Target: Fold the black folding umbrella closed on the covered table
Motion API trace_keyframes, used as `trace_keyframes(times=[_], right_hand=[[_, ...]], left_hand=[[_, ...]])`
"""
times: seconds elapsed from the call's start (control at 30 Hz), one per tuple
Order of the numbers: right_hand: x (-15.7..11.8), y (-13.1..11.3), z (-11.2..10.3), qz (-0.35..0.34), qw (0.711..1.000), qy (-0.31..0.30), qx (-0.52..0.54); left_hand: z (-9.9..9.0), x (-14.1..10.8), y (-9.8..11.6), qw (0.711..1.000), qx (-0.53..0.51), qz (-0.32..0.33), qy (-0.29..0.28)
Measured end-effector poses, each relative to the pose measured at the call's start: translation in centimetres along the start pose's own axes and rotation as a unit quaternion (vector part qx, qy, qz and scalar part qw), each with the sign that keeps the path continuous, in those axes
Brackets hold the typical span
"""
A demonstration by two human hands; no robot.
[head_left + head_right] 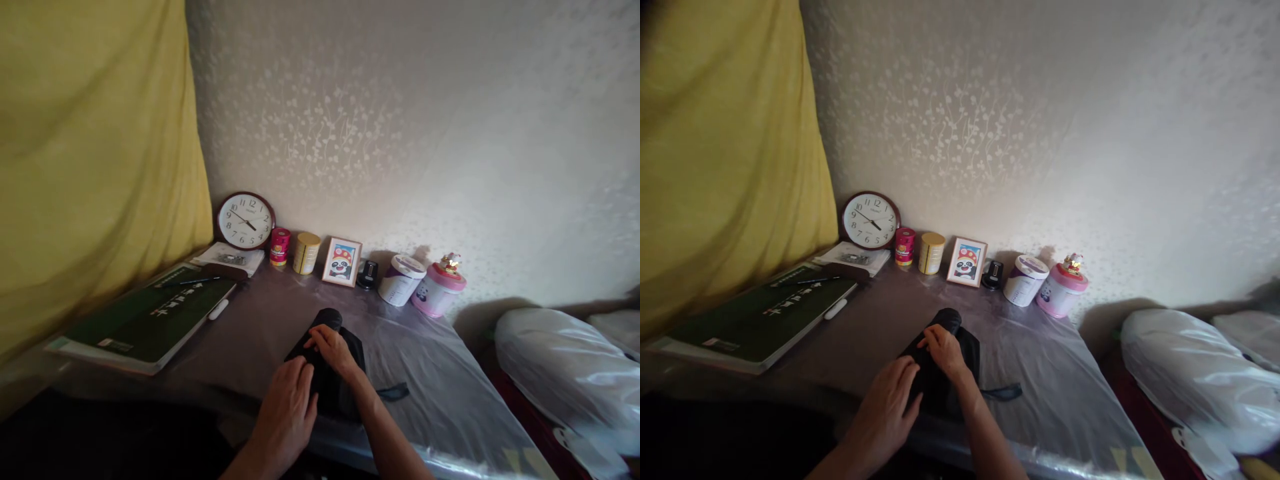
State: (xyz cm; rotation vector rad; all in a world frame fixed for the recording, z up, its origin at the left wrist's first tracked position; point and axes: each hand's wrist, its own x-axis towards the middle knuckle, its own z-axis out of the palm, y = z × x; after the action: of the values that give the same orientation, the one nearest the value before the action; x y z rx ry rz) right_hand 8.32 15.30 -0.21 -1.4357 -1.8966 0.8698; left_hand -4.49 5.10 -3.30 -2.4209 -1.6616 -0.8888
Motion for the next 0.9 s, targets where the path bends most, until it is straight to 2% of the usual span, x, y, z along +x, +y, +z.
trace_keyframes(times=[0.1, 0.23, 0.37, 0.47, 0.57, 0.67, 0.77, 0.9], right_hand=[[-0.4, -0.4, 0.0, -0.032, 0.999, -0.002, -0.042], [-1.7, -0.7, -0.1, -0.099, 0.993, -0.021, -0.062], [-3.4, 0.0, -0.5, -0.171, 0.983, 0.033, -0.051], [-3.5, 1.2, -0.8, -0.222, 0.972, 0.059, -0.053], [-2.3, 2.6, -1.0, -0.249, 0.962, 0.058, -0.091], [-0.2, 3.9, -1.2, -0.238, 0.96, 0.065, -0.132], [2.1, 5.0, -1.5, -0.224, 0.96, 0.073, -0.153], [4.9, 6.1, -1.7, -0.211, 0.966, 0.073, -0.131]], left_hand=[[0.0, 0.6, 0.5, 0.999, -0.002, 0.039, -0.019], [1.7, 0.2, 0.4, 0.999, 0.016, 0.018, -0.043], [3.0, -0.2, 0.2, 0.997, 0.017, -0.002, -0.082], [3.5, -0.3, 0.2, 0.995, 0.02, -0.011, -0.099], [4.1, -0.4, 0.4, 0.994, 0.034, -0.029, -0.103], [4.4, -0.6, 0.5, 0.99, 0.046, -0.057, -0.124], [4.2, -0.4, 0.6, 0.983, 0.04, -0.077, -0.163], [3.5, 0.1, 0.6, 0.977, 0.012, -0.086, -0.195]])
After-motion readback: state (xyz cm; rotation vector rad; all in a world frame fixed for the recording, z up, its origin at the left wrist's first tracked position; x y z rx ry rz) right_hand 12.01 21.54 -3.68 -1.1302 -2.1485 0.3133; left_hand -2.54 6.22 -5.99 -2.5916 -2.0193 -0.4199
